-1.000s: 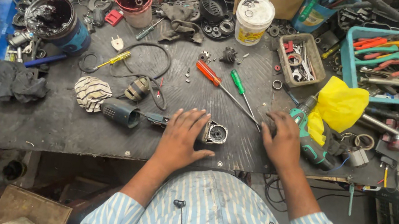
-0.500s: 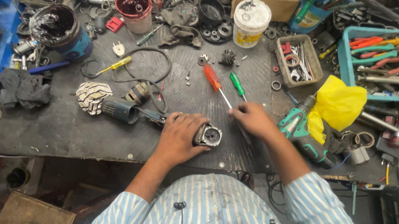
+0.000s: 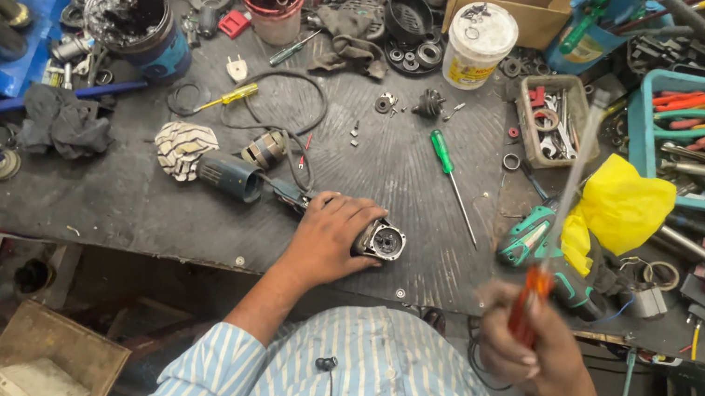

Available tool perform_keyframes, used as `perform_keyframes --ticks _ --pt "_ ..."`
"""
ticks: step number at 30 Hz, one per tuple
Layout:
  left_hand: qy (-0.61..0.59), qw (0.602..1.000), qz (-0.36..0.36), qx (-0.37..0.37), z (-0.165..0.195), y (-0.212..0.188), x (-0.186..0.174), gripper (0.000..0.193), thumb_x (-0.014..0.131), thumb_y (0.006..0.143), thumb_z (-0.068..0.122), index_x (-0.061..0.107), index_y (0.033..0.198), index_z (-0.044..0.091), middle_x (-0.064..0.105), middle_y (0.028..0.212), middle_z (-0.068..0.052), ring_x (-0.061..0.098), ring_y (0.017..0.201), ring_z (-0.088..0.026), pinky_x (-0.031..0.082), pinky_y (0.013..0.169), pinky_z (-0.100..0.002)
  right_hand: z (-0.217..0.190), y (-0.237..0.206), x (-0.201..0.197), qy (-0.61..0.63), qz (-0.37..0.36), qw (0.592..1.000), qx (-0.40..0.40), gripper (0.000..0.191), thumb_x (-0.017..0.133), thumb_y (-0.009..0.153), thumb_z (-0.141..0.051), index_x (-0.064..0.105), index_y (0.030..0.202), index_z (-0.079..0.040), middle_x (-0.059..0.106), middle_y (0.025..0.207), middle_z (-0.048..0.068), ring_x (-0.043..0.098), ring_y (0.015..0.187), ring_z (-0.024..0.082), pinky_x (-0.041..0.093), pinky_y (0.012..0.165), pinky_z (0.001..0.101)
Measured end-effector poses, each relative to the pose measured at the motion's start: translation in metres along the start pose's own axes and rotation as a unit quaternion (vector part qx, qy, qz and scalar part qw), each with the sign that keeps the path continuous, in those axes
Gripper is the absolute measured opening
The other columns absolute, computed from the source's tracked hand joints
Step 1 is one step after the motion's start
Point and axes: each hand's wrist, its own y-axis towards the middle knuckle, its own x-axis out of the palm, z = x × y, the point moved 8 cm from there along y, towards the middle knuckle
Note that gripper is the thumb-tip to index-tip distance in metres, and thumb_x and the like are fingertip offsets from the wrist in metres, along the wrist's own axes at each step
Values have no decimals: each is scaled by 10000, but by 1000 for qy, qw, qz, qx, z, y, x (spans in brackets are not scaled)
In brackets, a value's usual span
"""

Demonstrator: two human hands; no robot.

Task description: The person disassembles a handheld electric tool on a cluttered workbench. They use a screwdriver to remove screws from the tool's housing, separate the casing halves, and place the screws and components on the table.

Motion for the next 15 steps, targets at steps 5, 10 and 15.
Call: perform_keyframes --ticks 5,10,15 --pt "-18 1000 -7 6 2 5 1 836 911 640 452 576 1342 146 639 1306 -55 585 1226 -259 339 1100 -478 -23 -75 -106 -624 320 698 143 379 804 929 -181 632 1214 2 587 809 21 548 721 86 455 624 265" --pt "-106 993 -53 -8 -3 5 -2 993 917 625 430 496 1468 118 627 1362 -74 582 1250 -273 319 1135 -472 -39 -94 -131 -712 326 604 146 376 881 736 -193 787 1072 -50 823 897 47 751 799 110 597 733 259" --pt "-96 993 -61 -23 -4 7 0 1022 912 622 374 463 1507 133 628 1369 -72 580 1253 -264 313 1151 -467 -58 -106 -125 -715 397 572 67 344 822 780 -193 772 1087 -45 791 961 56 740 839 116 587 762 292"
